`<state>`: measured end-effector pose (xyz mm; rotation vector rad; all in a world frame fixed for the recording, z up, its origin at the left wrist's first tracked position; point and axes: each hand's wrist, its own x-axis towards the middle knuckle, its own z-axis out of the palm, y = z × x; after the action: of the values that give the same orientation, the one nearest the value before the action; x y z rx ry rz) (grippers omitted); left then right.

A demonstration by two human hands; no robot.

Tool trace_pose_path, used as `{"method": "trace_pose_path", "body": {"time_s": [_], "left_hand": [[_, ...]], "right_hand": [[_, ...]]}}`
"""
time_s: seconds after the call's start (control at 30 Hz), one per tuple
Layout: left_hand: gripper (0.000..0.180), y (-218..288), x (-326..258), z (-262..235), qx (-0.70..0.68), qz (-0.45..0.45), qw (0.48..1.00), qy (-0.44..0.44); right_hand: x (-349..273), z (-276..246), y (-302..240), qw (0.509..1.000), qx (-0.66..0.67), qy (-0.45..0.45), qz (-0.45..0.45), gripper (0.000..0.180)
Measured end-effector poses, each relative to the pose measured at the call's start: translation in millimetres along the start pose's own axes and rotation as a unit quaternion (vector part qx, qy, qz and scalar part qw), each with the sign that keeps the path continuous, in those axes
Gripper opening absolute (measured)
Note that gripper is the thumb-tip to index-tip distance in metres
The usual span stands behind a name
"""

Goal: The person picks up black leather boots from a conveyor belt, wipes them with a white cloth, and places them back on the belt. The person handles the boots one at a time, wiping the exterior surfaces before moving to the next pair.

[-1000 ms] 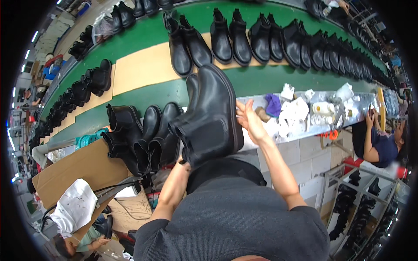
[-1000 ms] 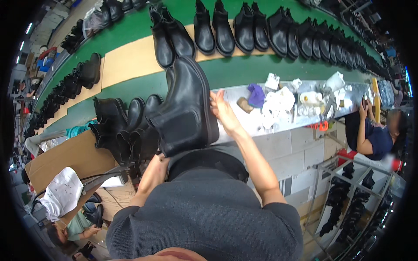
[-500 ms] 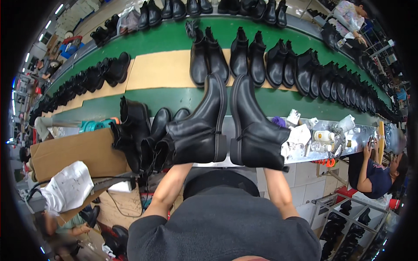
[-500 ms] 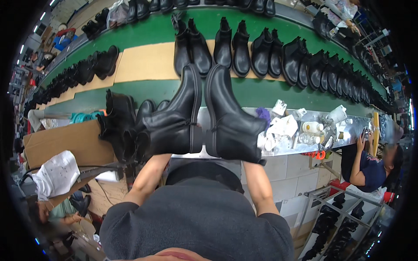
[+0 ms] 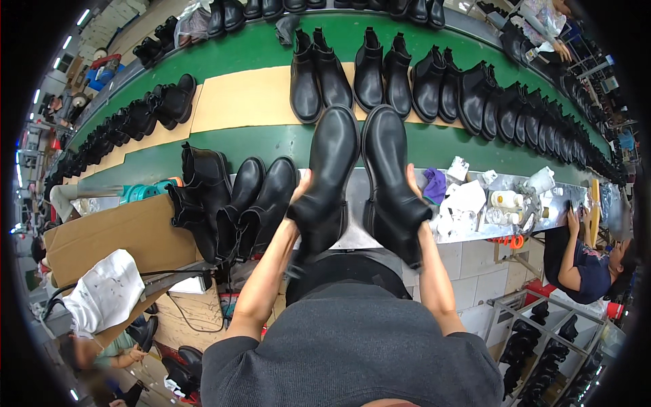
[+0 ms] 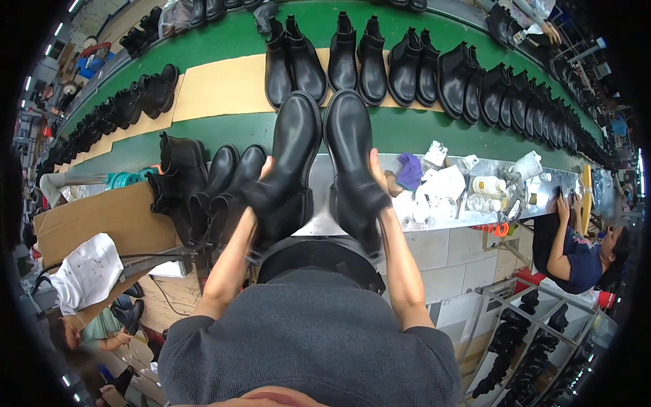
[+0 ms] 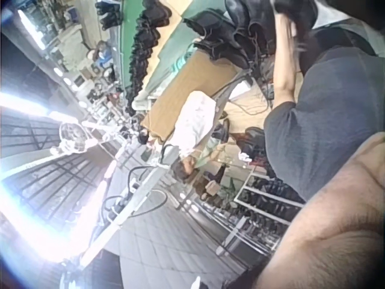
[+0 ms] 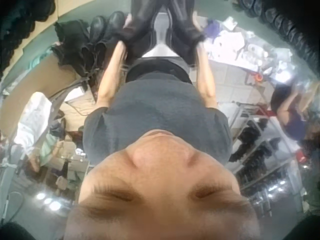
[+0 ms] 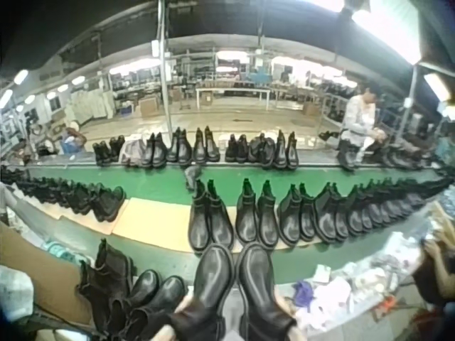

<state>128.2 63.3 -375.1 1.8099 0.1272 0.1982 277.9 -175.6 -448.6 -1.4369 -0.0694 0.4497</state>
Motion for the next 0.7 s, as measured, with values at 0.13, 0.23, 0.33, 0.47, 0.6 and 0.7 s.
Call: {"method": "trace_pose_path", "body": {"time_s": [0.13,0.23,0.33,0.47,0.6,0.7], "left_hand": [[0.085,-15.0,-3.2,-25.7,-0.203,-0.19,0.96,-0.038],[0.108,2.6,2.8,-47.9,-0.251,-0.205,0.931,-0.171],[0.113,-2.7,0.3,-50.2,-0.357,-0.169,0.9,-0.187],[0.091,-4.0,4.8,-13.6,-0.559,-0.12,0.813,-0.113],[0.06,23.5,28.5,5.7,-0.655,-0.16,0.737,-0.045],[0.056,24.7,37.3,6.8,-0.679,-0.186,0.71,-0.009]], "right_hand": [[-11.5,20.9,-54.7,0.932,-0.346,0.079,-0.075,0.07],[-7.8,12.1,-66.5,0.907,-0.409,0.078,-0.056,0.067],[12.3,-3.1,-51.2,0.935,-0.346,-0.013,0.073,0.061],[-12.7,9.0,-58.4,0.91,0.323,-0.168,0.199,0.048],[-3.8,45.9,-84.7,0.921,0.314,-0.148,0.178,0.054],[0.9,56.0,-102.3,0.914,0.308,-0.119,0.238,0.061]]}}
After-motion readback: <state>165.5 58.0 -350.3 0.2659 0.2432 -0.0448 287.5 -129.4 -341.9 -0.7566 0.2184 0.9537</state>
